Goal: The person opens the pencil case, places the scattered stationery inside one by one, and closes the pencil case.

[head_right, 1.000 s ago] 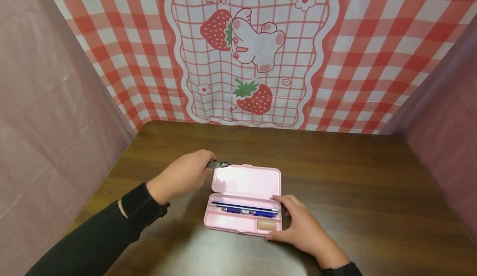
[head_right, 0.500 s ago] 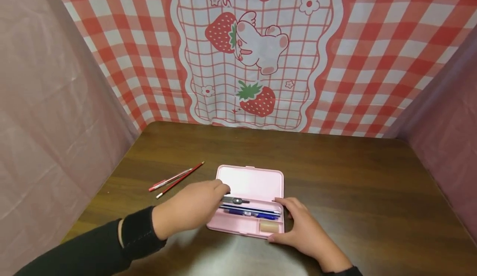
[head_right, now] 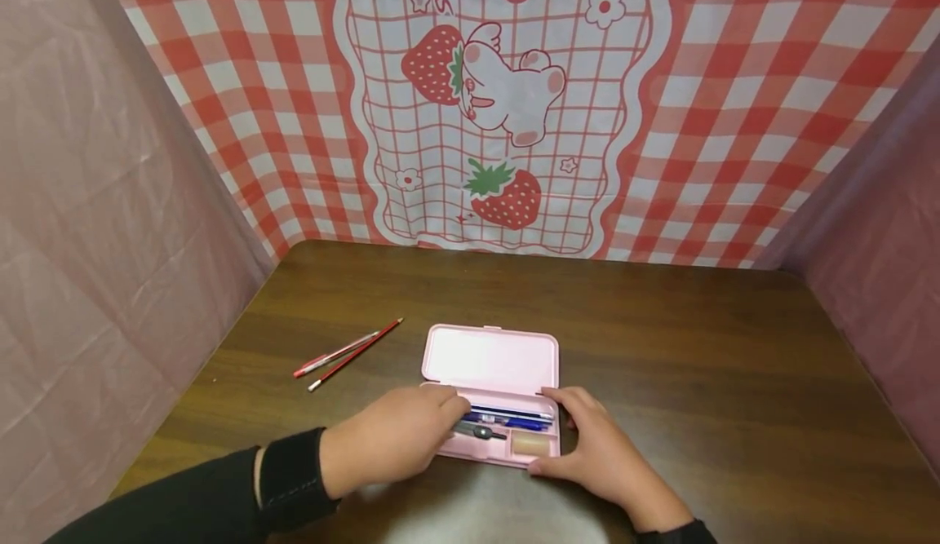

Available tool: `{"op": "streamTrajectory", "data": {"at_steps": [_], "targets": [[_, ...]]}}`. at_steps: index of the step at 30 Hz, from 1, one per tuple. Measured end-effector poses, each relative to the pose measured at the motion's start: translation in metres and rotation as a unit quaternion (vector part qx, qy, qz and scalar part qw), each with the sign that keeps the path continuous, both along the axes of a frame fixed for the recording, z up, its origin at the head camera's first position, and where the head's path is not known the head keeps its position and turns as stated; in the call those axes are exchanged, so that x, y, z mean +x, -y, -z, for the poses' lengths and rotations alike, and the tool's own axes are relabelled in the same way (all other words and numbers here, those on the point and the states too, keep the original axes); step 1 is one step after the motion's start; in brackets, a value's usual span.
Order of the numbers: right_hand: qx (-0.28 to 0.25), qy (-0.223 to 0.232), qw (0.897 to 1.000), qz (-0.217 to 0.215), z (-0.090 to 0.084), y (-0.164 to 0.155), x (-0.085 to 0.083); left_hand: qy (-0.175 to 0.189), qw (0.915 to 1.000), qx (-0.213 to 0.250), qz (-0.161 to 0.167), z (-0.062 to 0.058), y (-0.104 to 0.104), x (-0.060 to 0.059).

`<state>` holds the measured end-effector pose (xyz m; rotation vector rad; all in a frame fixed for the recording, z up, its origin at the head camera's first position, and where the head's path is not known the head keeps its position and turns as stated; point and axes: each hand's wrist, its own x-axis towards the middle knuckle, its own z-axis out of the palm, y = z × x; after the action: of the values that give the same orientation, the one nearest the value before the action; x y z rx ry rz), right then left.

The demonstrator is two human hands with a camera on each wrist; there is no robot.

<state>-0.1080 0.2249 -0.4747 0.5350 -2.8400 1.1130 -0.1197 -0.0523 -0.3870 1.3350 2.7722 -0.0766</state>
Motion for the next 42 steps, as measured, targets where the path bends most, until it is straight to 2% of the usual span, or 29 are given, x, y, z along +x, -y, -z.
{"op": "streamTrajectory", "data": {"at_steps": [6, 13, 20, 25, 30, 37, 42], "targets": [[-0.004, 0.003, 1.0, -0.002, -0.002, -0.001, 0.0, 0.007, 1.0, 0.001, 0.003, 0.01, 0.0, 0.0], [0.002, 0.002, 1.0, -0.001, -0.001, -0.002, 0.001, -0.011, 0.9999, -0.006, 0.004, 0.022, -0.001, 0.002], [0.002, 0.009, 1.0, 0.002, -0.002, -0.002, 0.001, -0.05, 0.9985, -0.012, 0.018, 0.032, 0.002, 0.001], [0.002, 0.002, 1.0, -0.001, -0.001, -0.002, 0.001, -0.052, 0.9985, -0.004, 0.018, 0.035, 0.001, 0.002], [-0.001, 0.001, 1.0, -0.003, 0.0, -0.002, 0.001, -0.039, 0.9991, 0.008, 0.015, 0.036, 0.0, 0.002], [-0.002, 0.012, 1.0, -0.001, 0.0, -0.002, 0.002, 0.016, 0.9997, 0.015, 0.008, 0.035, -0.002, 0.0], [-0.001, 0.009, 1.0, 0.0, 0.0, -0.002, 0.002, 0.032, 0.9993, 0.019, 0.003, 0.036, -0.001, 0.0]]}}
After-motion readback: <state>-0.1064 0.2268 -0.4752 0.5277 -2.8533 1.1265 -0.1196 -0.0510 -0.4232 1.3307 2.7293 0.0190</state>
